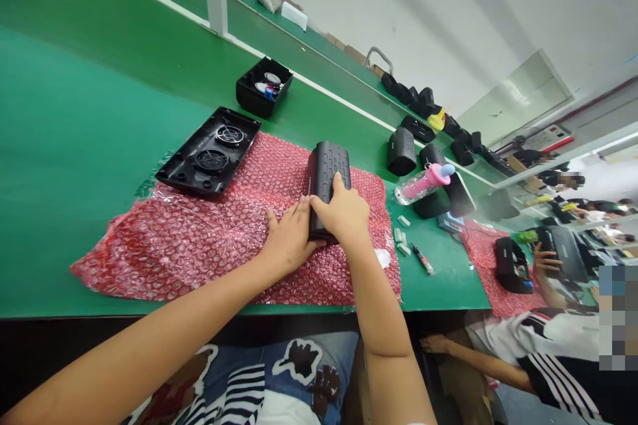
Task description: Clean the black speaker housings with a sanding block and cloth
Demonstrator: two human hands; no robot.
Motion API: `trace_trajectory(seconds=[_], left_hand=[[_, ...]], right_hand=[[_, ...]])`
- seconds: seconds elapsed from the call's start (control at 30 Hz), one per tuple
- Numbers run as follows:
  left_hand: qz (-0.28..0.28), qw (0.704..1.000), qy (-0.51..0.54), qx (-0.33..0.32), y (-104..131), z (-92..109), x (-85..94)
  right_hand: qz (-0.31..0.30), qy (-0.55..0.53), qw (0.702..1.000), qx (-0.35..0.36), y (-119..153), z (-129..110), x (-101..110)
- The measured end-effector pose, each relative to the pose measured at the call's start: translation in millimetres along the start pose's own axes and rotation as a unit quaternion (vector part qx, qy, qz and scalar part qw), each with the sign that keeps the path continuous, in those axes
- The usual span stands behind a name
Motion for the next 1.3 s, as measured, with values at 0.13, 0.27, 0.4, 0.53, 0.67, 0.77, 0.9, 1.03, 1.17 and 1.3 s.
trace_trajectory(seconds=[0.13,0.27,0.4,0.53,0.67,0.77,0.9,1.03,1.17,1.3], left_hand=[[-0.005,1.0,-0.004,-0.002,1,1,0.3],[-0.01,1.0,-0.009,-0.002,1,0,0.3],[-0.01,1.0,-0.013,-0.001,1,-1,0.2],[-0.008,1.0,-0.016,-0.002,1,0,-0.3],[-0.008,1.0,-0.016,-0.002,2,0,0.0],[-0.009,1.0,-0.017,-0.001,2,0,0.7],[-0.012,1.0,-0.018,0.0,2,0,0.9],[-0.014,1.0,-0.019,0.003,1,0,0.5],[-0.019,1.0,-0.02,0.005,1,-1,0.2],[-0.025,0.999,-0.026,0.012,4,-3,0.7]], right_hand=[[-0.004,-0.001,1.0,-0.008,1,2,0],[-0.004,-0.002,1.0,-0.01,-1,1,-1],[-0.011,-0.003,1.0,0.0,-1,0,-2],[-0.014,-0.008,1.0,0.001,1,0,-1],[-0.018,-0.009,1.0,0.012,4,-3,-3],[-0.038,-0.008,0.999,0.014,6,-4,-3],[-0.138,-0.016,0.989,0.047,-3,-2,16],[-0.087,-0.032,0.991,0.092,-39,2,62],[0.005,-0.05,0.991,0.124,-63,-6,54],[-0.077,-0.028,0.98,0.182,-57,-20,-6]])
Point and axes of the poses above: each hand's wrist, its own y-axis away from the middle knuckle, its own x-axis out of the back of the hand, z = x × y, the point moved 6 cm from there along -y, towards the middle knuckle, and after that the axes turned 9 degrees about -y, right-handed, at the moved point
